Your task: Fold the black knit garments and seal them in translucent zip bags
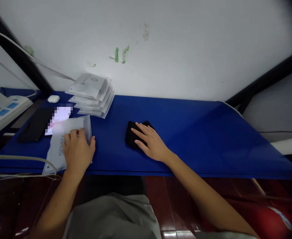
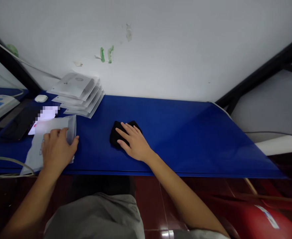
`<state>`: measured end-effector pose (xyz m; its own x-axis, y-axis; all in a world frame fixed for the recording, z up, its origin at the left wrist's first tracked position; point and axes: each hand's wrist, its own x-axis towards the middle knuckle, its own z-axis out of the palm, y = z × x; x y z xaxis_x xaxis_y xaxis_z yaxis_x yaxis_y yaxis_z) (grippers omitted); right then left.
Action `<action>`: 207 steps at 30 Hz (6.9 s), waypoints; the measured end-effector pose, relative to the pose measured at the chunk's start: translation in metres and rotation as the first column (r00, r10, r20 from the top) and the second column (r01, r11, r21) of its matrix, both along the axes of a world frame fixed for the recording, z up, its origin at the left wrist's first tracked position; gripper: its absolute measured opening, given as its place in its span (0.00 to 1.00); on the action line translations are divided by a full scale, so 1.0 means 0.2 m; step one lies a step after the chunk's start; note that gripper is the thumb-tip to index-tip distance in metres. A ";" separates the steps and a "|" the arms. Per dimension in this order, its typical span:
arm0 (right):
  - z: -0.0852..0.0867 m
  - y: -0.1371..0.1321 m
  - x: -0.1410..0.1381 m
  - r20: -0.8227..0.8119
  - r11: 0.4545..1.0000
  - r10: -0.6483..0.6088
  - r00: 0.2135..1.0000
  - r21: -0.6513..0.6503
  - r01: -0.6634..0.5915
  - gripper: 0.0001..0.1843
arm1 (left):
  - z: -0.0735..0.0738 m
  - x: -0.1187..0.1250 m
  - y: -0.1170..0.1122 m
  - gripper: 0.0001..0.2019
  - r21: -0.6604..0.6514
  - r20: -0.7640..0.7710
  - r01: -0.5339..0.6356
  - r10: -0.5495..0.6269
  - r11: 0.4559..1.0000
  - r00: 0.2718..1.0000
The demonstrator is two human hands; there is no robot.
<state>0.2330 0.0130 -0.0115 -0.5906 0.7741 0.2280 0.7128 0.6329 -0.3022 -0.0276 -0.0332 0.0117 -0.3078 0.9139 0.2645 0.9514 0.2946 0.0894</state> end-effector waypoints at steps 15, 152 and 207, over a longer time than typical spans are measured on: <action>0.03 -0.02 0.01 0.025 0.999 -0.039 0.999 0.029 0.039 0.25 | 0.07 0.00 -0.08 0.14 -0.241 0.020 0.043 -0.040 0.970 0.999; 0.08 -0.14 -0.05 0.263 0.987 -0.008 0.965 0.154 -0.034 0.37 | -0.04 0.30 0.41 0.14 0.069 -0.098 0.716 -0.709 0.695 0.698; 0.04 0.09 0.00 0.135 0.838 0.011 0.991 0.540 -0.082 0.21 | 0.06 0.31 0.35 0.12 -0.074 -0.087 0.806 -0.809 0.587 0.582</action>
